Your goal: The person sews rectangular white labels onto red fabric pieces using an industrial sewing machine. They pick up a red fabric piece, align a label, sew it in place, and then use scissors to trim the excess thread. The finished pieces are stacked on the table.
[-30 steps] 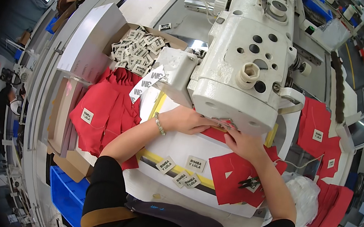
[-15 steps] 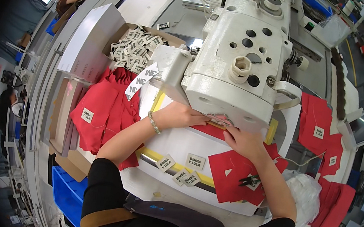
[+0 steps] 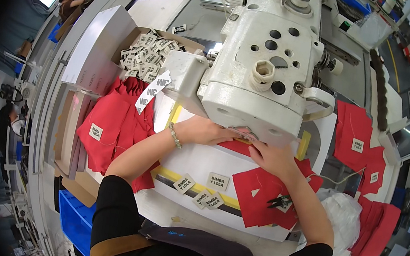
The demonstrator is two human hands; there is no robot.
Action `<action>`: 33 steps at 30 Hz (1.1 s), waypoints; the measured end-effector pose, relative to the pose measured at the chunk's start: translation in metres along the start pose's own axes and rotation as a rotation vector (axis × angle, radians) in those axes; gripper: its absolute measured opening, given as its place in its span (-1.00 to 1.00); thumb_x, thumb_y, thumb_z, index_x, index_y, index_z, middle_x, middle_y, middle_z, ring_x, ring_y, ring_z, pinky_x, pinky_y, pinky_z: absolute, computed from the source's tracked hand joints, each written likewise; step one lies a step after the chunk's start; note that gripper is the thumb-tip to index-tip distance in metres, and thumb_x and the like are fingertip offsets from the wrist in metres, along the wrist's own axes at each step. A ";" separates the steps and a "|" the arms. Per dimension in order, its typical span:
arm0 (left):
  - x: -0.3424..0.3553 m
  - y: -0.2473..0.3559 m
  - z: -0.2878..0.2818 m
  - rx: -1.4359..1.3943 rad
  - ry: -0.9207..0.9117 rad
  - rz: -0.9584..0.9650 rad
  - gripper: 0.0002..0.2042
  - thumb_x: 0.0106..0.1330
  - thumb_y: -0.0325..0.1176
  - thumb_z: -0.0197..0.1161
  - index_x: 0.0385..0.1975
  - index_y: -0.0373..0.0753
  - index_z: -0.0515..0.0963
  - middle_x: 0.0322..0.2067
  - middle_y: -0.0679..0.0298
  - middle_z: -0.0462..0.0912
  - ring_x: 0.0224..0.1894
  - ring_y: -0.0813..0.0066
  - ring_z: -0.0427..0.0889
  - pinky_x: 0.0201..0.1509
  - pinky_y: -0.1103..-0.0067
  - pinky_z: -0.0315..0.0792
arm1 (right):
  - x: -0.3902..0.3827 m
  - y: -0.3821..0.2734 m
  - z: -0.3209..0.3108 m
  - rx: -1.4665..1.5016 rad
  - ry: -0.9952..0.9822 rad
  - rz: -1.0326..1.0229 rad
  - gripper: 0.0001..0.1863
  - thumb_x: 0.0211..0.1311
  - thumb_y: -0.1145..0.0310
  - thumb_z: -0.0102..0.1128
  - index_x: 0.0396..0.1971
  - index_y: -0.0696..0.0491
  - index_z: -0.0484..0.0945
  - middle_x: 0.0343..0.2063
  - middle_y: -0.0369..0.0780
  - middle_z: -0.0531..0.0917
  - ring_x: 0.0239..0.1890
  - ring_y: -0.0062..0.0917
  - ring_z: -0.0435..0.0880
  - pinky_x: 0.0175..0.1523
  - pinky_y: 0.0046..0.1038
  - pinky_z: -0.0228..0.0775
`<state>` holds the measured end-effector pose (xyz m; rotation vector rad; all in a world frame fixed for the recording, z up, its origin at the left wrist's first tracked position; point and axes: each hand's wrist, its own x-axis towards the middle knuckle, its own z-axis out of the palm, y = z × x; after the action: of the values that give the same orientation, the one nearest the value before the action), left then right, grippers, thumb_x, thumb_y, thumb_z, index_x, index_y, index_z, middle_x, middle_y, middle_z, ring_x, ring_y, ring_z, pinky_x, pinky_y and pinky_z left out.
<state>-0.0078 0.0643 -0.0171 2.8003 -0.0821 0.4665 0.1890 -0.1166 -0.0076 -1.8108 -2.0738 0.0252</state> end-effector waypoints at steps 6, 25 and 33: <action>-0.002 0.008 -0.008 -0.028 0.084 -0.035 -0.80 0.20 -0.28 0.24 -0.18 -0.01 0.65 -0.58 0.32 0.58 -0.54 0.39 0.60 -0.53 0.46 0.49 | 0.000 0.003 0.002 -0.004 0.044 -0.050 -0.69 0.15 0.21 0.22 -0.09 -0.14 0.66 -0.55 -0.23 0.61 -0.57 -0.34 0.61 -0.48 -0.33 0.46; 0.005 0.014 -0.021 0.014 -0.017 0.009 -0.78 0.16 -0.42 0.20 -0.20 -0.16 0.68 -0.14 0.30 0.69 -0.11 0.36 0.65 -0.03 0.45 0.52 | 0.002 -0.001 0.002 -0.013 0.094 -0.085 -0.81 0.03 0.25 0.28 -0.34 -0.03 0.62 -0.23 -0.25 0.54 -0.11 -0.39 0.49 -0.03 -0.32 0.27; 0.002 0.017 -0.017 0.063 -0.120 -0.053 -0.73 0.20 -0.38 0.19 -0.09 -0.13 0.64 -0.15 0.33 0.69 -0.11 0.38 0.66 -0.01 0.47 0.50 | 0.005 -0.004 -0.004 -0.006 0.137 -0.109 -0.79 0.03 0.25 0.25 -0.30 -0.04 0.60 -0.26 -0.29 0.54 -0.16 -0.41 0.48 -0.04 -0.35 0.26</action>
<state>-0.0129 0.0535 0.0036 2.8832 -0.0194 0.2930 0.1861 -0.1132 -0.0011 -1.6522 -2.0737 -0.1310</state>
